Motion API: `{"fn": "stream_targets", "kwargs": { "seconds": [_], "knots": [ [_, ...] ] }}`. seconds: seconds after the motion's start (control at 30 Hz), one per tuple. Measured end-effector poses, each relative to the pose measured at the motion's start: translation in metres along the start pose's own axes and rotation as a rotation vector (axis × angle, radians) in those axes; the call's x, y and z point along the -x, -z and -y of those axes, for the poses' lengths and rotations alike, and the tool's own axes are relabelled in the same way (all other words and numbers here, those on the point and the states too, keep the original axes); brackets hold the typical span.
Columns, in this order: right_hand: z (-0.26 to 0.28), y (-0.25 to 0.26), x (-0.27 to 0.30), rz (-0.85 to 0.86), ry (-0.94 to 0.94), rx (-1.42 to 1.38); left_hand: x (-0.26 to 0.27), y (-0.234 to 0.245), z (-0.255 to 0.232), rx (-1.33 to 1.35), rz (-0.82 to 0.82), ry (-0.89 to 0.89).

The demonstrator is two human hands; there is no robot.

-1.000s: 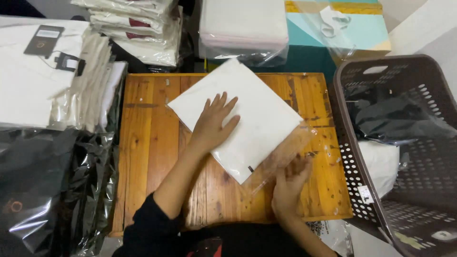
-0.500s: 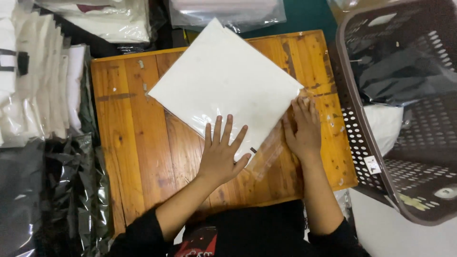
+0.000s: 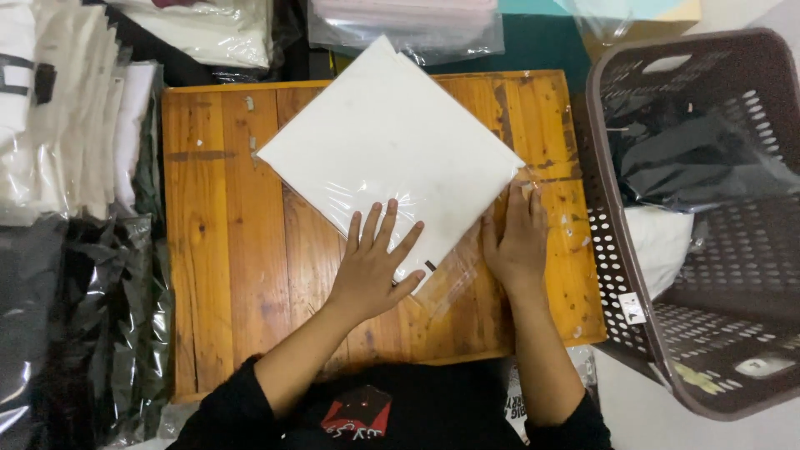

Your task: Folding white shirts and placing them into clear plastic bags for packaging.

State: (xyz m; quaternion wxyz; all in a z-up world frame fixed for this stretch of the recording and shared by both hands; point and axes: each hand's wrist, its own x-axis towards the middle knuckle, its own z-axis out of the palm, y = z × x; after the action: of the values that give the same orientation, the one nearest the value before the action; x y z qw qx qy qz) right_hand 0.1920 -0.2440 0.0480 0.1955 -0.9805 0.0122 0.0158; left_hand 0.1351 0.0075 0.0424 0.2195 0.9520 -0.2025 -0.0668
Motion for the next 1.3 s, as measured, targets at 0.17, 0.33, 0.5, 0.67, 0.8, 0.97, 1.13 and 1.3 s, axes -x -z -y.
{"fn": "stream_targets", "kwargs": {
  "seconds": [0.17, 0.33, 0.5, 0.67, 0.8, 0.97, 1.13, 1.3],
  "knots": [
    [-0.01, -0.005, -0.002, 0.056, 0.095, 0.1, 0.0, -0.007, -0.001, -0.026, 0.001, 0.043],
    [-0.014, -0.005, -0.001, 0.0, 0.146, 0.093, -0.002, -0.011, 0.0, -0.085, -0.111, -0.007],
    [-0.027, -0.014, -0.002, -0.036, 0.15, 0.133, -0.004, -0.015, 0.0, -0.088, -0.135, 0.001],
    [-0.04, -0.024, 0.0, -0.142, 0.196, 0.16, -0.001, -0.015, 0.003, -0.103, -0.101, -0.001],
    [-0.035, -0.009, 0.027, -0.095, 0.183, 0.323, 0.012, -0.008, 0.017, -0.132, -0.044, -0.049],
    [-0.046, -0.018, 0.093, -0.272, 0.354, 0.293, 0.055, 0.007, 0.025, -0.121, -0.016, -0.053],
    [-0.038, -0.039, 0.138, -0.356, 0.391, 0.026, 0.095, -0.011, 0.023, -0.07, -0.349, -0.065],
    [-0.04, -0.026, 0.127, -0.38, 0.353, 0.032, 0.116, -0.029, 0.016, -0.083, -0.366, -0.028]
  ]
}}
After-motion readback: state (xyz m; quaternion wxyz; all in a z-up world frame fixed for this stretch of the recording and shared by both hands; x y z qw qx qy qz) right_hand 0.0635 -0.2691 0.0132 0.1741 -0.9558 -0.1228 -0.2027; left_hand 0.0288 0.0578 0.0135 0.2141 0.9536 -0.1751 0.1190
